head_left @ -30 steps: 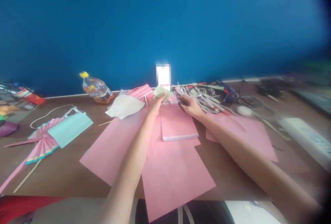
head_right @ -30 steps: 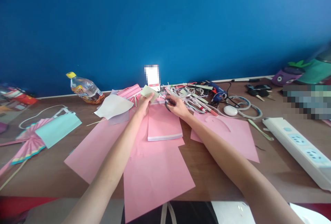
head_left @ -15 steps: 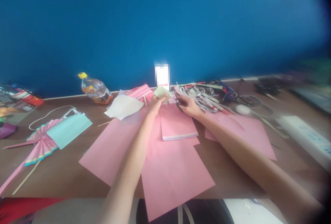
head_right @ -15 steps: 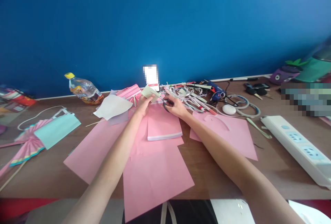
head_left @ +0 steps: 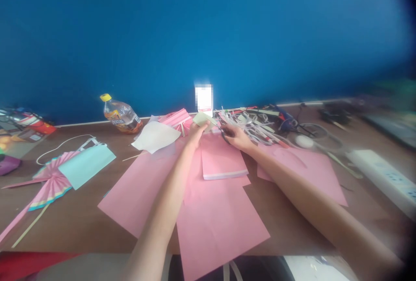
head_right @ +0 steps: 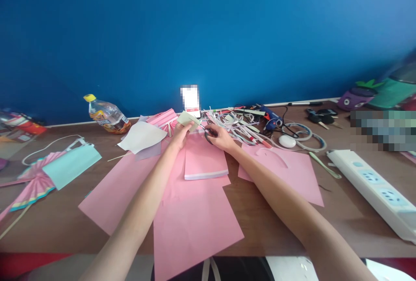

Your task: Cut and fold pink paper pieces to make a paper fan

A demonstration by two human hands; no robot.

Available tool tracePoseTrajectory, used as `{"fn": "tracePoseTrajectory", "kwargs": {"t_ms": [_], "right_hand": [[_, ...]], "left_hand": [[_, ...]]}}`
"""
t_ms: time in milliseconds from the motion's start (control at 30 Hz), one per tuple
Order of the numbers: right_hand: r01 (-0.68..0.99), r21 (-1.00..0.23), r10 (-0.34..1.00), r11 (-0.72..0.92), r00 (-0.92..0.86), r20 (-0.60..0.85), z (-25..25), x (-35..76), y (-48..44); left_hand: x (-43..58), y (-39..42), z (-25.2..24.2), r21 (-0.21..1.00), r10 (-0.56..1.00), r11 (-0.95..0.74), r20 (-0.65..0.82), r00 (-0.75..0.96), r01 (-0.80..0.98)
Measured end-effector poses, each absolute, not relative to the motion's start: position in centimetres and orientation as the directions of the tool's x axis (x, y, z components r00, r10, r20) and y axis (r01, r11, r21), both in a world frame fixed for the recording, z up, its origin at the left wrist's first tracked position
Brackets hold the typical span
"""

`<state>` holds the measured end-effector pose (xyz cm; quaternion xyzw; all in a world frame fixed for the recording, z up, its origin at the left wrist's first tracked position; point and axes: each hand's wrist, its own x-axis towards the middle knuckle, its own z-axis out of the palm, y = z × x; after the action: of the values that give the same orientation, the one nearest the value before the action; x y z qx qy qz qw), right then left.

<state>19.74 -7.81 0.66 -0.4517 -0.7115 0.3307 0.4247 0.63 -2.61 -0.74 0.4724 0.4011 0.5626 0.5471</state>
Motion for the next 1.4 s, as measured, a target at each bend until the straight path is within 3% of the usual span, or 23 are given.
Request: {"fn": "tracePoseTrajectory", "kwargs": {"t_ms": [933,1400], "right_hand": [[0.289,-0.923,0.954,0.253,-0.233,0.189,1.46,19.51,-8.58],[0.279,-0.924,0.952,0.263,-0.229,0.202,0.5,19.79,-8.15]], "left_hand": [[0.98,-2.79,-0.86,0.965,0.99,-0.1,0.122,0.077,-0.244],[0.92,-2.67,-0.87,0.955,0.99,-0.09,0.116,0.075,-0.283]]}}
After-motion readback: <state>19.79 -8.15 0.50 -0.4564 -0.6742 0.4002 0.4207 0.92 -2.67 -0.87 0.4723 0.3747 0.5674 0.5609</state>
